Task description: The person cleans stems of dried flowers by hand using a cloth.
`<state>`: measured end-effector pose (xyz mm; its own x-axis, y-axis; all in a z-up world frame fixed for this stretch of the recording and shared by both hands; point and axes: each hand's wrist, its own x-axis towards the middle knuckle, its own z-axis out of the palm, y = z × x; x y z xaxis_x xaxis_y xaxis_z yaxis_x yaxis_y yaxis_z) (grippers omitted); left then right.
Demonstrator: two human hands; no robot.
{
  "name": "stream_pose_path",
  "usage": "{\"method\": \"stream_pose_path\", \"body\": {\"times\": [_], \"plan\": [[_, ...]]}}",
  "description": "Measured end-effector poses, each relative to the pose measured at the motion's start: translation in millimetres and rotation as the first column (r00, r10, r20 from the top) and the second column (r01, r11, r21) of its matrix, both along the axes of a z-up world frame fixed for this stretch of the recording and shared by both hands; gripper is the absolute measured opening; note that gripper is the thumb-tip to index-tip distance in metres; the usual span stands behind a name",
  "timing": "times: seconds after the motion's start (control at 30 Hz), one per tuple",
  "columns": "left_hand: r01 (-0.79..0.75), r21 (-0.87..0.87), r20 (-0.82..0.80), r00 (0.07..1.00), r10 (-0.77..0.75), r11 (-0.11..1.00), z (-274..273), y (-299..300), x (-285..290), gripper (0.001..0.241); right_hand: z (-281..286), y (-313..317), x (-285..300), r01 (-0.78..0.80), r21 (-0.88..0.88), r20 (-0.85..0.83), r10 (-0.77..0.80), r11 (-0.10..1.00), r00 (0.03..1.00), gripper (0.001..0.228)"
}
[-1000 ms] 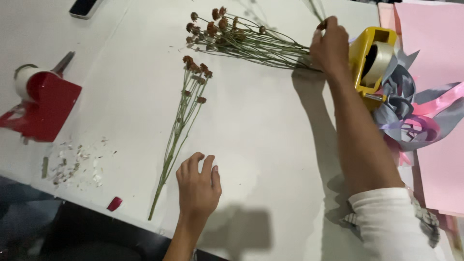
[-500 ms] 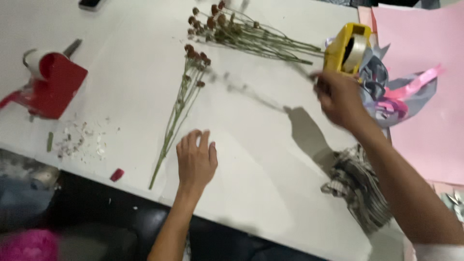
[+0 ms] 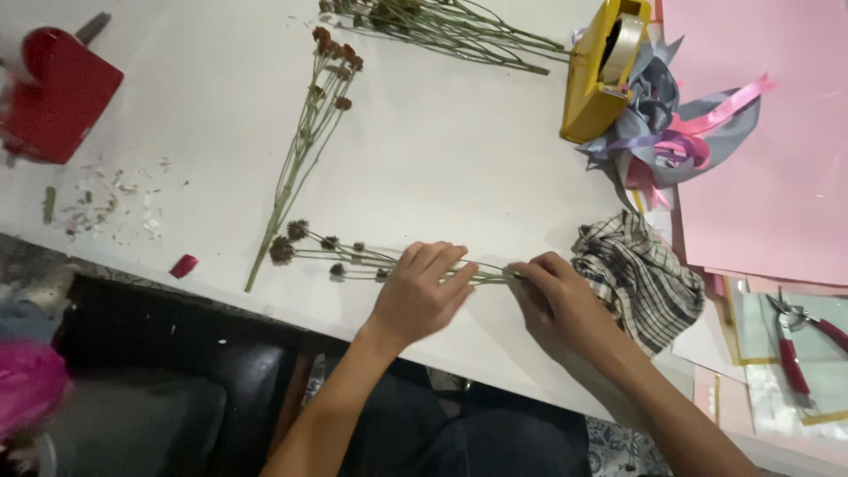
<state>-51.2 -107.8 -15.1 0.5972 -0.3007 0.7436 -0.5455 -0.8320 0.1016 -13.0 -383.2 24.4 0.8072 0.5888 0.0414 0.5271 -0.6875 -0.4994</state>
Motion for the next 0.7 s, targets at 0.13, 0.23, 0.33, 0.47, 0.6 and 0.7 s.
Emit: {"method": "stream_pose_path", "body": {"times": [0.13, 0.23, 0.33, 0.47, 0.6, 0.7], "plan": [[0.034, 0.035, -0.318, 0.948, -0.021, 0.999, 6, 4, -2, 0.011, 9, -22, 5, 0.169, 0.092, 0.496, -0.192, 0.981, 0.847, 0.025], [0.009, 0.026, -0.288, 0.958, -0.001, 1.000, 3, 2, -3, 0.014, 10, -48, 2, 0.457, -0.020, 0.462, -0.397, 0.889, 0.793, 0.045], [0.015, -0.020, -0.372, 0.928, -0.022, 1.000, -2, 5, -3, 0.013, -22, -72, 13, 0.492, -0.059, 0.553, -0.382, 0.869, 0.741, 0.048], [0.023, -0.037, -0.398, 0.917, -0.036, 0.999, 10, 6, -7, 0.009, -23, -91, 18, 0.526, 0.037, 0.388, -0.498, 0.849, 0.776, 0.039], [0.118, -0.153, -0.329, 0.930, -0.164, 0.981, 1, 8, -3, 0.009, 9, -74, 1, 0.387, 0.454, 0.479, -0.585, 0.803, 0.654, 0.026], [0.131, -0.164, -0.327, 0.928, -0.179, 0.978, -1, 10, -1, 0.011, 16, -35, -9, 0.273, 0.437, 0.521, -0.488, 0.857, 0.700, 0.017]]}}
